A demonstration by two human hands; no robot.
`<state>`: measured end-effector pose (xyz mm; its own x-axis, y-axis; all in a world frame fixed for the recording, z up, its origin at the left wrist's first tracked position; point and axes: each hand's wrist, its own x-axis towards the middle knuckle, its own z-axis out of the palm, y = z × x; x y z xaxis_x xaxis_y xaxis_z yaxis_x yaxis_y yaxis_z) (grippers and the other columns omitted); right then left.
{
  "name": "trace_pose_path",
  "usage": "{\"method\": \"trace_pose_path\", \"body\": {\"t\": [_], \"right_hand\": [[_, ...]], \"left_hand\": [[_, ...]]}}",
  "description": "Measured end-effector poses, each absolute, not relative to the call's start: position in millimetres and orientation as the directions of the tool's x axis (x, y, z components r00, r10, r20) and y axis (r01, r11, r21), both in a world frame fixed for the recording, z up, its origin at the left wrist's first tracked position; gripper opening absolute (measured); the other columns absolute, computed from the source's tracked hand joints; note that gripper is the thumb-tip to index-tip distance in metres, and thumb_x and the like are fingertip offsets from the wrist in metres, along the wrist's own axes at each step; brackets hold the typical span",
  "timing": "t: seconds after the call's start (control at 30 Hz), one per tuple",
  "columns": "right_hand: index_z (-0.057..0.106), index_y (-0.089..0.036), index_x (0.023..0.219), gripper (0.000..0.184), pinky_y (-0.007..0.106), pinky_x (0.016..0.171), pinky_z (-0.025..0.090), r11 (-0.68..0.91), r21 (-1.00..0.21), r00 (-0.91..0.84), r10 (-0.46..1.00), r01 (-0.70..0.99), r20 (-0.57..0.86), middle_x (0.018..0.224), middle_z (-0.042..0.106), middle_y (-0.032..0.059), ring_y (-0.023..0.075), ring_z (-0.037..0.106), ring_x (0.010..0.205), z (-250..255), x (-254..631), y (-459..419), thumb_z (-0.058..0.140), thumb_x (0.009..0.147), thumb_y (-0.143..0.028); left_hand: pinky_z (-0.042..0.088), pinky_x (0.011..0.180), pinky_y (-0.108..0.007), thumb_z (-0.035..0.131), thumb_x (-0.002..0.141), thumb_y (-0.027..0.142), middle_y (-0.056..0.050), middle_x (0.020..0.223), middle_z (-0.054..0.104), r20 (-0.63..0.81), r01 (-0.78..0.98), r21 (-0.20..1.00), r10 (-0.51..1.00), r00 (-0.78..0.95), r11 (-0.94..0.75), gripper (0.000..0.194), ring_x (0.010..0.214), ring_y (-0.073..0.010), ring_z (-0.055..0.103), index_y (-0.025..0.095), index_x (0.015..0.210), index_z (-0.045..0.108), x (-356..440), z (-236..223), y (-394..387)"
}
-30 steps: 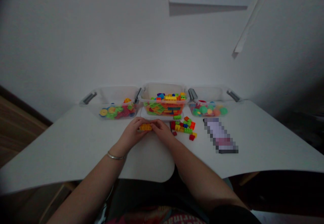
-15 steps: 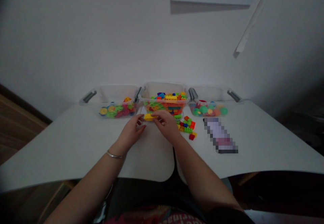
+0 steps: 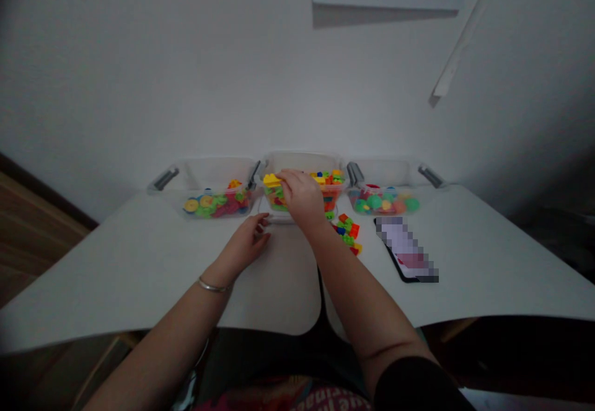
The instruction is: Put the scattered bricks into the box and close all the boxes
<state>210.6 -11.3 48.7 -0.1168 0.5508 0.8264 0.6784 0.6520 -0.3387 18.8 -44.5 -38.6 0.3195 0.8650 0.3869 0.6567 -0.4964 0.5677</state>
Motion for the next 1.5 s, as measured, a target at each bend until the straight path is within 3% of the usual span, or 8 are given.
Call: {"method": "trace_pose_path", "body": {"t": [0.3, 0.47, 0.63, 0.87, 1.1, 1.23, 1.37, 1.5], "right_hand": [[0.074, -0.024, 0.095, 0.022, 0.039, 0.095, 0.04, 0.442, -0.449, 0.052, 0.665, 0.777, 0.745, 0.11, 0.074, 0.0044, 0.0226, 0.062, 0.103, 49.3, 206.2, -4.0, 0.052, 0.091, -0.026], [0.075, -0.023, 0.096, 0.025, 0.042, 0.093, 0.036, 0.392, -0.283, -0.111, 0.732, 0.875, 0.672, 0.099, 0.076, 0.0055, 0.0261, 0.062, 0.097, 47.7, 202.8, -6.5, 0.051, 0.092, -0.032], [0.07, -0.019, 0.113, 0.031, 0.044, 0.101, 0.033, 0.462, -0.151, -0.251, 0.695, 0.874, 0.674, 0.108, 0.073, 0.0093, 0.0278, 0.059, 0.105, 39.9, 205.9, -10.6, 0.053, 0.09, -0.03], [0.059, -0.013, 0.128, 0.045, 0.048, 0.116, 0.023, 0.569, -0.141, -0.301, 0.611, 0.81, 0.732, 0.134, 0.062, 0.0108, 0.0271, 0.05, 0.129, 25.0, 210.8, -14.1, 0.053, 0.084, -0.019], [0.063, -0.018, 0.116, 0.037, 0.041, 0.107, 0.043, 0.682, -0.345, -0.115, 0.533, 0.644, 0.838, 0.121, 0.069, 0.0083, 0.0186, 0.059, 0.119, 28.0, 226.6, -35.4, 0.04, 0.088, -0.011], [0.066, -0.02, 0.108, 0.031, 0.041, 0.1, 0.046, 0.662, -0.374, -0.085, 0.552, 0.649, 0.83, 0.112, 0.072, 0.0079, 0.0199, 0.063, 0.109, 30.9, 246.3, -49.4, 0.042, 0.089, -0.014], [0.069, -0.019, 0.098, 0.023, 0.041, 0.089, 0.048, 0.519, -0.367, -0.145, 0.706, 0.772, 0.694, 0.101, 0.074, 0.0085, 0.0244, 0.065, 0.096, 17.7, 265.3, -56.8, 0.048, 0.088, -0.018], [0.07, -0.016, 0.103, 0.023, 0.041, 0.086, 0.045, 0.313, -0.303, -0.113, 0.84, 0.9, 0.531, 0.101, 0.073, 0.0105, 0.027, 0.063, 0.095, -9.1, 279.6, -63.0, 0.054, 0.089, -0.025]], "left_hand": [[0.053, 0.082, -0.035, 0.055, 0.086, 0.015, -0.008, 0.104, 0.061, 0.37, 0.651, 0.578, 0.869, 0.328, -0.492, 0.04, 0.09, -0.018, 0.061, 0.016, 0.126, 0.051, 21.0, -36.9, -43.9], [0.053, 0.082, -0.035, 0.056, 0.086, 0.016, -0.007, 0.103, 0.062, 0.366, 0.64, 0.586, 0.867, 0.338, -0.497, 0.04, 0.089, -0.0176, 0.061, 0.017, 0.126, 0.051, 20.3, -38.4, -44.4], [0.053, 0.082, -0.035, 0.054, 0.086, 0.017, -0.007, 0.104, 0.062, 0.36, 0.632, 0.587, 0.863, 0.355, -0.505, 0.039, 0.089, -0.0175, 0.061, 0.017, 0.125, 0.051, 19.9, -38.3, -45.0], [0.053, 0.085, -0.037, 0.054, 0.086, 0.015, -0.007, 0.103, 0.062, 0.37, 0.637, 0.569, 0.854, 0.367, -0.52, 0.039, 0.089, -0.0182, 0.061, 0.017, 0.124, 0.052, 21.3, -35.6, -47.1], [0.052, 0.088, -0.038, 0.051, 0.087, 0.015, -0.009, 0.104, 0.064, 0.368, 0.655, 0.54, 0.848, 0.381, -0.528, 0.037, 0.094, -0.0196, 0.061, 0.014, 0.124, 0.053, 20.6, -35.7, -46.5], [0.052, 0.09, -0.039, 0.051, 0.087, 0.014, -0.01, 0.106, 0.064, 0.355, 0.668, 0.529, 0.851, 0.387, -0.524, 0.036, 0.096, -0.0202, 0.062, 0.013, 0.123, 0.055, 21.2, -33.9, -47.7], [0.053, 0.089, -0.039, 0.05, 0.088, 0.015, -0.01, 0.106, 0.064, 0.359, 0.672, 0.522, 0.85, 0.385, -0.525, 0.036, 0.096, -0.0204, 0.063, 0.015, 0.123, 0.055, 21.2, -34.8, -47.5], [0.053, 0.088, -0.038, 0.05, 0.088, 0.016, -0.01, 0.106, 0.063, 0.369, 0.66, 0.524, 0.841, 0.395, -0.539, 0.036, 0.097, -0.0204, 0.063, 0.016, 0.123, 0.055, 20.4, -36.8, -47.2]]}}
